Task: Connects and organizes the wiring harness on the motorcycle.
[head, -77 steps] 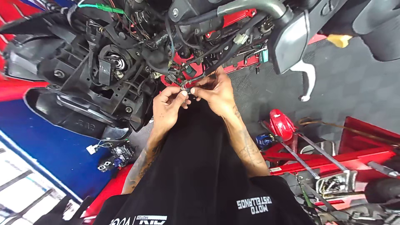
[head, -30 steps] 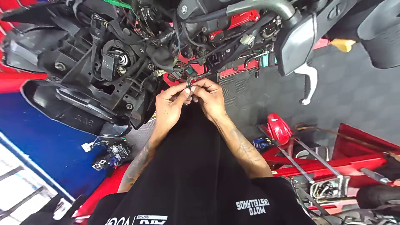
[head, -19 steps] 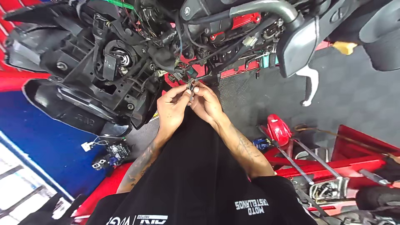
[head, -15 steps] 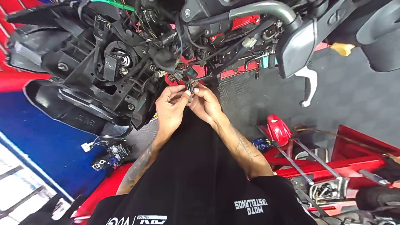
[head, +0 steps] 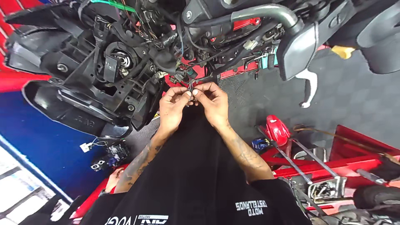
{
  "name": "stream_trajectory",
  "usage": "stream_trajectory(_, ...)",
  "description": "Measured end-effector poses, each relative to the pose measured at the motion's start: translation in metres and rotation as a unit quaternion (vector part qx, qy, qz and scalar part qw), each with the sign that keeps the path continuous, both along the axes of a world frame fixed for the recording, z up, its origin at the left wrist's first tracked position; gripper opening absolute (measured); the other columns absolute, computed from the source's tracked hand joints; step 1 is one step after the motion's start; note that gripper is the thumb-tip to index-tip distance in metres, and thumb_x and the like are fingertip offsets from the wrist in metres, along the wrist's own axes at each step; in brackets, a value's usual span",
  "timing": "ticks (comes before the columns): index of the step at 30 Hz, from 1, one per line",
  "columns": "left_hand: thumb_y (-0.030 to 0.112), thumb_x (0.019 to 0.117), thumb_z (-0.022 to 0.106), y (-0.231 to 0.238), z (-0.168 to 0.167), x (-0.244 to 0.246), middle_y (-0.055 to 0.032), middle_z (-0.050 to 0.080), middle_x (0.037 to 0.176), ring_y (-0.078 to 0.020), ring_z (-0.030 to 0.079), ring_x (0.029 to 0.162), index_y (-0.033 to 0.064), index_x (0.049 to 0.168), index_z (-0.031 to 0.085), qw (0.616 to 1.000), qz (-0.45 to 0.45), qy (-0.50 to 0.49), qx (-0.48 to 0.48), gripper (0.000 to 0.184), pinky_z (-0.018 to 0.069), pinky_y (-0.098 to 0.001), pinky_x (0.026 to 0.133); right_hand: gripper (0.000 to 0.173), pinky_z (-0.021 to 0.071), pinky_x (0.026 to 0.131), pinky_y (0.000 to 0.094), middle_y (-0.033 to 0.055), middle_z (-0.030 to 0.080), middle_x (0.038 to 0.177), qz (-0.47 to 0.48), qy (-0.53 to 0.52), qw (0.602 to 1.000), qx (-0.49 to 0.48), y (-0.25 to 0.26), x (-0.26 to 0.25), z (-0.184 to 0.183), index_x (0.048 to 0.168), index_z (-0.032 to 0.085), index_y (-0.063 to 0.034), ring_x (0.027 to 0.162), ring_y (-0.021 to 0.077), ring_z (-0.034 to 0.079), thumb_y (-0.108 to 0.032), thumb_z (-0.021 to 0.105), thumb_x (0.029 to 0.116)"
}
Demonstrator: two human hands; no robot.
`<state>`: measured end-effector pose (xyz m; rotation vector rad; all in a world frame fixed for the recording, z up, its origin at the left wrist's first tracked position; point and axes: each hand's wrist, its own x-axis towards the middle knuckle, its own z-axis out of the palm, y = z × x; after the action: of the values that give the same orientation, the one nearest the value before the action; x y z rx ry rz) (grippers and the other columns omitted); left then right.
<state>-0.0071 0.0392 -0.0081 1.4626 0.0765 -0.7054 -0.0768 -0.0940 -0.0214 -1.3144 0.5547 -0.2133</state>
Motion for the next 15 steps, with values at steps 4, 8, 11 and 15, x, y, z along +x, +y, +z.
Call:
stream_trajectory(4,0.004,0.0943,0.069,0.0,-0.001,0.002,-0.0046,0.071,0.095,-0.0146,0.071,0.081,0.0046,0.11,0.067,0.997,-0.031,-0.061,0.028,0.016,0.0621,-0.0332,0.076,0.017,0.0607,0.062,0.0267,0.0056,0.069,0.089,0.004,0.023,0.999,-0.032,0.0,0.003,0.005,0.104,0.066,-0.0026,0.07,0.0115,0.068,-0.011,0.076,0.0925)
stream_trajectory(8,0.003,0.095,0.07,0.005,-0.001,0.005,-0.0073,0.073,0.1,-0.0179,0.072,0.085,0.0025,0.112,0.067,0.997,-0.048,-0.065,0.019,0.018,0.0632,-0.036,0.08,0.009,0.0607,0.064,0.029,0.0079,0.07,0.087,0.013,0.024,0.998,0.049,-0.005,0.005,0.002,0.102,0.068,-0.0007,0.07,0.0138,0.068,-0.005,0.072,0.0941)
stream_trajectory(11,0.003,0.0978,0.065,0.006,-0.001,0.006,-0.0098,0.072,0.102,-0.0208,0.073,0.088,0.0013,0.116,0.064,0.998,-0.039,-0.057,0.011,0.018,0.0635,-0.0392,0.082,0.007,0.0623,0.07,0.0322,0.01,0.071,0.091,0.028,-0.007,0.993,0.116,-0.01,0.002,-0.005,0.103,0.067,0.0005,0.076,0.0162,0.07,-0.001,0.064,0.0969)
stream_trajectory(15,0.002,0.0974,0.065,0.007,0.0,0.007,-0.0093,0.073,0.102,-0.0206,0.073,0.088,0.0015,0.115,0.065,0.996,-0.045,-0.076,0.023,0.017,0.0642,-0.0384,0.081,0.006,0.0619,0.07,0.032,0.0096,0.071,0.092,0.029,-0.01,0.995,0.093,-0.011,0.001,-0.005,0.102,0.066,-0.0007,0.076,0.0167,0.07,-0.003,0.065,0.0964)
